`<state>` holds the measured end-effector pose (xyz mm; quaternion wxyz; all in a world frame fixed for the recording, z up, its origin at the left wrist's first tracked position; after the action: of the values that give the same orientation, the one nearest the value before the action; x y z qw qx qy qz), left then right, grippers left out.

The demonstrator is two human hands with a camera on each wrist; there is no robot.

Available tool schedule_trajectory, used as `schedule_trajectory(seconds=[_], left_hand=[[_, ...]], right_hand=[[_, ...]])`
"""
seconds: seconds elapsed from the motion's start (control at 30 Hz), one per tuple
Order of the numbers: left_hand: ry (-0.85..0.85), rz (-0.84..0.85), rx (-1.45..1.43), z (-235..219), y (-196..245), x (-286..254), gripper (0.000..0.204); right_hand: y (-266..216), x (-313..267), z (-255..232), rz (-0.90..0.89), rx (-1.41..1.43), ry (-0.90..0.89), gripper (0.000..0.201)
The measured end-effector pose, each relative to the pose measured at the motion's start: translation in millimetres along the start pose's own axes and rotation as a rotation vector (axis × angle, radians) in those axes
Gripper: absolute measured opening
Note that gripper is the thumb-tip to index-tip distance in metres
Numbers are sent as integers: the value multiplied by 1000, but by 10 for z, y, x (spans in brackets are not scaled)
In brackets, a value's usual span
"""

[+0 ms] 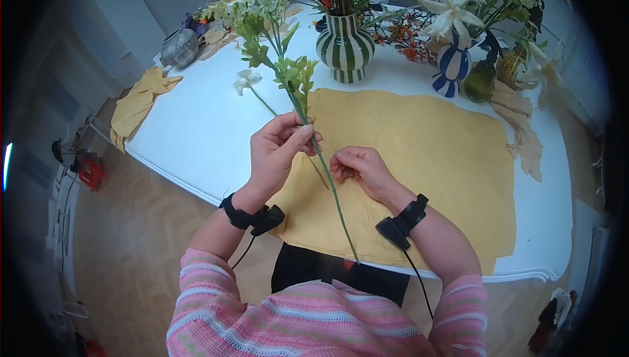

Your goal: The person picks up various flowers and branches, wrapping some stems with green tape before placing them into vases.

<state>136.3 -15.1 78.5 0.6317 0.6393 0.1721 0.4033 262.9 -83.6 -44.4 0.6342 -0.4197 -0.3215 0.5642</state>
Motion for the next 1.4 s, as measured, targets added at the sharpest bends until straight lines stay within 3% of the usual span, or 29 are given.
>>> schedule_trajectory(seconds=[0.17,0.8,0.93,1.13,1.4], left_hand=[[-32,133,108,86,207,-45,17],[-35,117,93,53,239,92,18],[8,188,94,-15,470,246,18],[175,448,48,-184,1150,649,22],[86,496,-51,-152,1836,1448,19]], right_hand=[[2,2,-8,11,5,6,24],[11,10,-7,4,-8,-4,23],[24,27,-13,8,-12,-16,22],[42,32,-31,20,-12,-6,19],[50,26,-14,24,-13,-27,19]])
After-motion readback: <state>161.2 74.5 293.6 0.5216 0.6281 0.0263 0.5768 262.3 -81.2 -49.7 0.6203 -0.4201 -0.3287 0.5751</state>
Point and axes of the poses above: each hand's wrist, its own x-axis towards the middle knuckle, its own z-axis out of the palm, y = z × x, the point moved 8 cm from there along x, towards the middle knuckle, and after that the axes turned 4 degrees about y, right-handed, at the moved point
